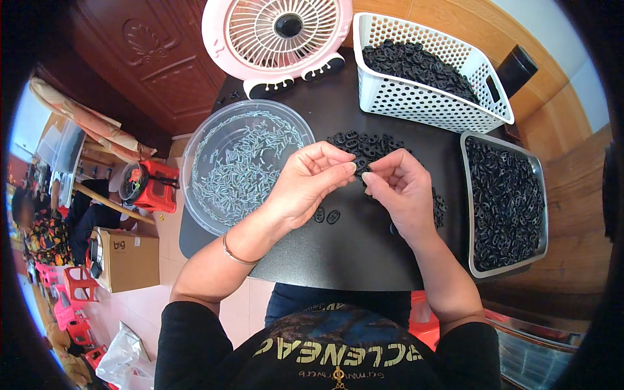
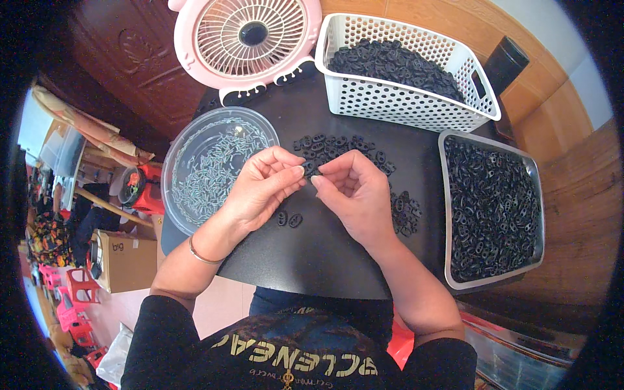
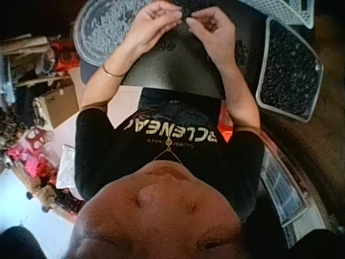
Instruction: The person sits at a table and repeatedly picks up small black plastic rings and silver screws. They insert the screws into the rings by hand and place the assembled units into a clear plastic container. The process is repetitive, involving picking, inserting, and placing components one by one.
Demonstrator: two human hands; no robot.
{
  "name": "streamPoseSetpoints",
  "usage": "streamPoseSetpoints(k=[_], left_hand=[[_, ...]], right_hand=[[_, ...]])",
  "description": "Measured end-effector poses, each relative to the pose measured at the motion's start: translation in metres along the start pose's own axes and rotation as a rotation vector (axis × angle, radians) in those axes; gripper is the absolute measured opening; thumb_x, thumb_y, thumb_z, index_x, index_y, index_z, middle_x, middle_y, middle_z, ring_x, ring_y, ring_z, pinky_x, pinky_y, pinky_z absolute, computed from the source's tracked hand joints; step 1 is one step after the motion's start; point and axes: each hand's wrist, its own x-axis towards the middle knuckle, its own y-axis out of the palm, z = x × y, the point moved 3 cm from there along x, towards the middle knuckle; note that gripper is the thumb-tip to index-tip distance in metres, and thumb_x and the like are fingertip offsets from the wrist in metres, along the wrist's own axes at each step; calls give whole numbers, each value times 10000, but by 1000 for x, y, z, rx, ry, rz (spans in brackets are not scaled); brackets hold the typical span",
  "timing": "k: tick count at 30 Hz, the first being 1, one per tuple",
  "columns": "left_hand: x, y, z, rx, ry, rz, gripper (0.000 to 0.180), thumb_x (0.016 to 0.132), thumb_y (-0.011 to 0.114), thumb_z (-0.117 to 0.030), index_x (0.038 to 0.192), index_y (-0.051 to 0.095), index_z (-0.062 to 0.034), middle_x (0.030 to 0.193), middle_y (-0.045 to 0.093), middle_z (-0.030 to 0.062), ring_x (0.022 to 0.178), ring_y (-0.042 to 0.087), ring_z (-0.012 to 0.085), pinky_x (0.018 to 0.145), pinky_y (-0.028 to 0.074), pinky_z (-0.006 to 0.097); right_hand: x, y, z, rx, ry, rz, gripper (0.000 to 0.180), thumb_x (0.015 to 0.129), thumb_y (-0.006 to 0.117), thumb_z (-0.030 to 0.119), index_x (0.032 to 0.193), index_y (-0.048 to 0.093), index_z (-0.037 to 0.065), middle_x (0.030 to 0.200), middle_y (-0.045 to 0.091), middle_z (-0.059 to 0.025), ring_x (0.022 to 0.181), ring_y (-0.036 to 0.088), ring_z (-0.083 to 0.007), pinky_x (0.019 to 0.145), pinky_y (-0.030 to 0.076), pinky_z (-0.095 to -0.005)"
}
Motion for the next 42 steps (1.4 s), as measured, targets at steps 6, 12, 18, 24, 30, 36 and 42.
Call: streamPoseSetpoints(k=[6, 12, 18, 24, 30, 36, 42], left_hand=[[-1, 1, 0, -3, -4, 11, 74, 804, 594, -14, 870, 571, -37, 820, 615, 41, 740, 576, 77, 660, 472, 185], [-1, 0, 1, 1, 11, 13, 72, 801, 598, -12, 865, 572, -32, 818, 615, 44, 728, 573, 73, 649, 469, 181], [-1, 0, 1, 38, 17, 19, 78, 792, 606, -9, 863, 579, -27, 805, 617, 46, 715, 571, 77, 634, 459, 185], [-2, 0, -1, 81, -4, 14, 44, 802, 600, -25, 840, 580, -37, 781, 617, 51, 696, 589, 103, 633, 486, 197], [0, -1, 4, -49, -82, 18, 47, 813, 591, -39, 859, 585, -44, 832, 616, 46, 737, 584, 101, 676, 493, 208], [0, -4, 2, -27, -108, 19, 48, 811, 593, -43, 859, 587, -47, 858, 618, 44, 758, 580, 101, 698, 482, 214], [0, -4, 1, -44, -98, 65, 52, 802, 593, -25, 841, 566, -48, 840, 610, 38, 745, 577, 94, 673, 478, 202]], right_hand=[[0, 0, 0, 45, 21, 7, 132, 756, 634, 14, 830, 524, 21, 741, 587, -38, 645, 566, -62, 595, 472, -185], [1, -1, -1, 53, 46, 11, 131, 759, 634, 17, 831, 525, 18, 739, 591, -42, 640, 569, -66, 589, 476, -187], [1, -1, -2, 91, 68, 20, 127, 760, 636, 24, 825, 527, 18, 731, 591, -44, 626, 569, -69, 576, 475, -185], [2, -2, -6, 132, 110, 26, 133, 761, 644, 47, 820, 526, 28, 706, 585, -38, 600, 557, -72, 547, 449, -188], [2, -1, -5, 167, 119, 26, 142, 758, 647, 50, 823, 522, 29, 704, 582, -35, 603, 554, -75, 544, 440, -191], [2, 1, -2, 83, 54, 49, 177, 762, 638, 37, 904, 533, 16, 754, 570, -25, 648, 556, -69, 578, 449, -188], [1, 2, -2, -120, -83, 121, 309, 721, 673, 23, 1016, 581, 43, 769, 555, -5, 665, 536, -59, 598, 458, -190]])
